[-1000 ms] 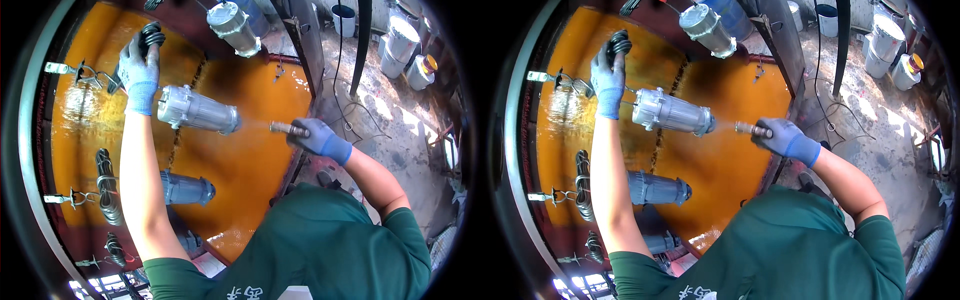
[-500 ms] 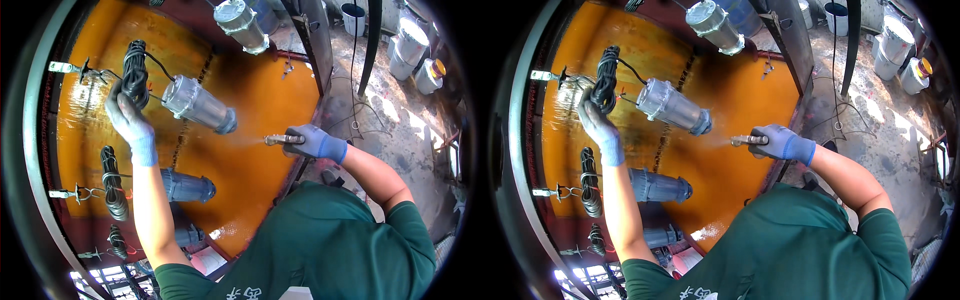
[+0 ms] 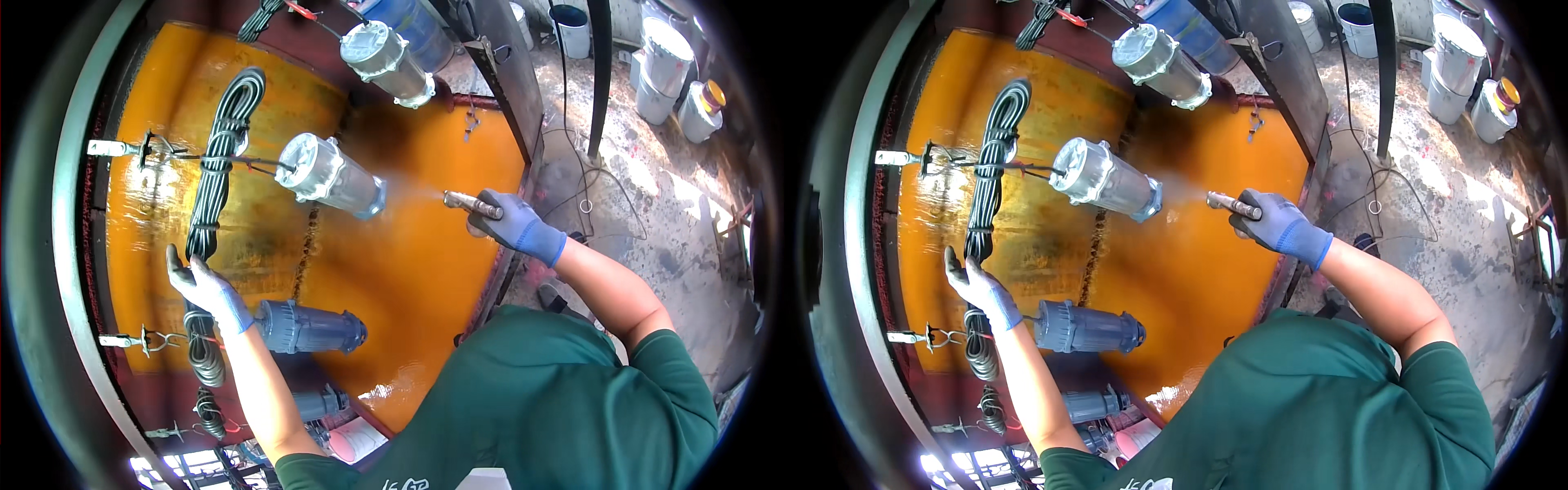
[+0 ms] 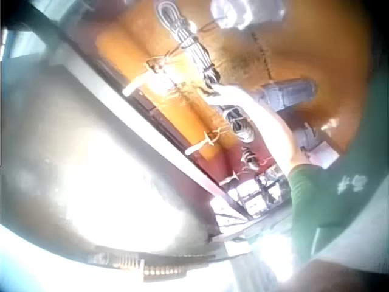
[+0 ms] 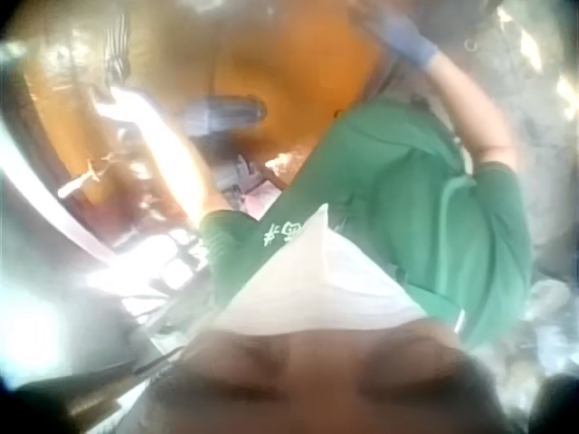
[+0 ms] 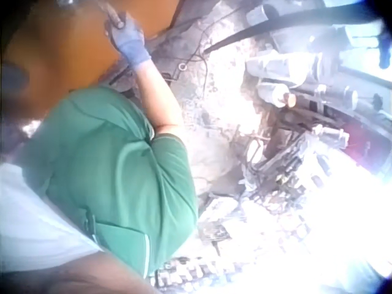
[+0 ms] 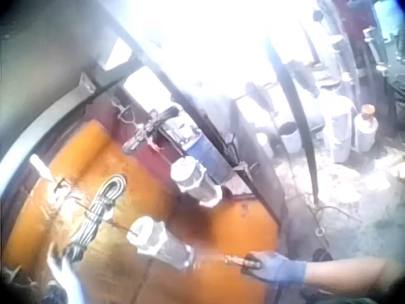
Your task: The person uses a spray gun to paint hanging metal components inside a spray booth while rotating them by hand, presses buttons on a control panel, and spray paints additional hanging components.
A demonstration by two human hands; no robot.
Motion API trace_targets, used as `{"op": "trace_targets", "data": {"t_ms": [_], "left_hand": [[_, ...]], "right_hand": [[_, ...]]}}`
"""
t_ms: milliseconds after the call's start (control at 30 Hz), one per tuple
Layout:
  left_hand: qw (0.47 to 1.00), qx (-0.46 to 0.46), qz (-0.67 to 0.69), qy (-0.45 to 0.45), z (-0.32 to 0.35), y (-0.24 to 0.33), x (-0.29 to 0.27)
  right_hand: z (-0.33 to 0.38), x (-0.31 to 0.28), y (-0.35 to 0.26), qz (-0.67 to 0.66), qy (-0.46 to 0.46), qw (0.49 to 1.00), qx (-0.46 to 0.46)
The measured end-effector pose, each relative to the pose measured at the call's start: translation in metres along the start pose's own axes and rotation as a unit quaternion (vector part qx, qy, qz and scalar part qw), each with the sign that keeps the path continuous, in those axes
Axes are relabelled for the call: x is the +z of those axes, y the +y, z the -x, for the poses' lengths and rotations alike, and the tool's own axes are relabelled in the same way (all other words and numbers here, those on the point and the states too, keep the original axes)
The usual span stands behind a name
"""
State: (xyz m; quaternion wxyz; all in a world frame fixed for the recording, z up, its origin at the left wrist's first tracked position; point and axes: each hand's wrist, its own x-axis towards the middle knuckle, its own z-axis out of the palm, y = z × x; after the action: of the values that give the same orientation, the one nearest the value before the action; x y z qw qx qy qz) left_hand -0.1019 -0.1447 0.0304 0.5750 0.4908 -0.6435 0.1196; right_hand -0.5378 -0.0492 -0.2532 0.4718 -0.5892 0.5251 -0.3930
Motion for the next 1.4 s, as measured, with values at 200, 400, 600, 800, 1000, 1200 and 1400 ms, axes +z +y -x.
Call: {"op": "trace_targets", "data": {"t_ms": [200,400,600,800,1000,1200,1400], "left_hand": [[0.989,0.117,-0.059,-0.067,0.017,0.052,0.027],[0.973,0.189,-0.058,-0.118,0.033,0.096,0.051],[0.972,0.168,-0.078,-0.142,0.039,0.072,0.043],[0.995,0.034,0.047,-0.079,0.046,0.058,0.027],[0.997,0.046,-0.054,-0.035,0.029,-0.005,0.002],[0.989,-0.066,-0.112,-0.066,0.027,-0.036,-0.015],[0.98,-0.165,-0.005,-0.112,0.133,-0.061,-0.007]], "right_hand": [[0.004,-0.002,0.002,0.045,-0.035,0.998,-0.023],[0.007,-0.014,-0.005,0.03,-0.037,0.999,0.007],[0.004,-0.008,0.007,0.058,0.061,0.996,-0.039],[0.007,-0.013,-0.002,0.139,-0.036,0.986,-0.087],[0.001,-0.023,-0.015,0.108,-0.064,0.991,-0.051],[-0.008,-0.019,-0.004,0.041,0.023,0.998,-0.04],[-0.006,-0.049,-0.019,0.103,-0.129,0.986,-0.035]]}}
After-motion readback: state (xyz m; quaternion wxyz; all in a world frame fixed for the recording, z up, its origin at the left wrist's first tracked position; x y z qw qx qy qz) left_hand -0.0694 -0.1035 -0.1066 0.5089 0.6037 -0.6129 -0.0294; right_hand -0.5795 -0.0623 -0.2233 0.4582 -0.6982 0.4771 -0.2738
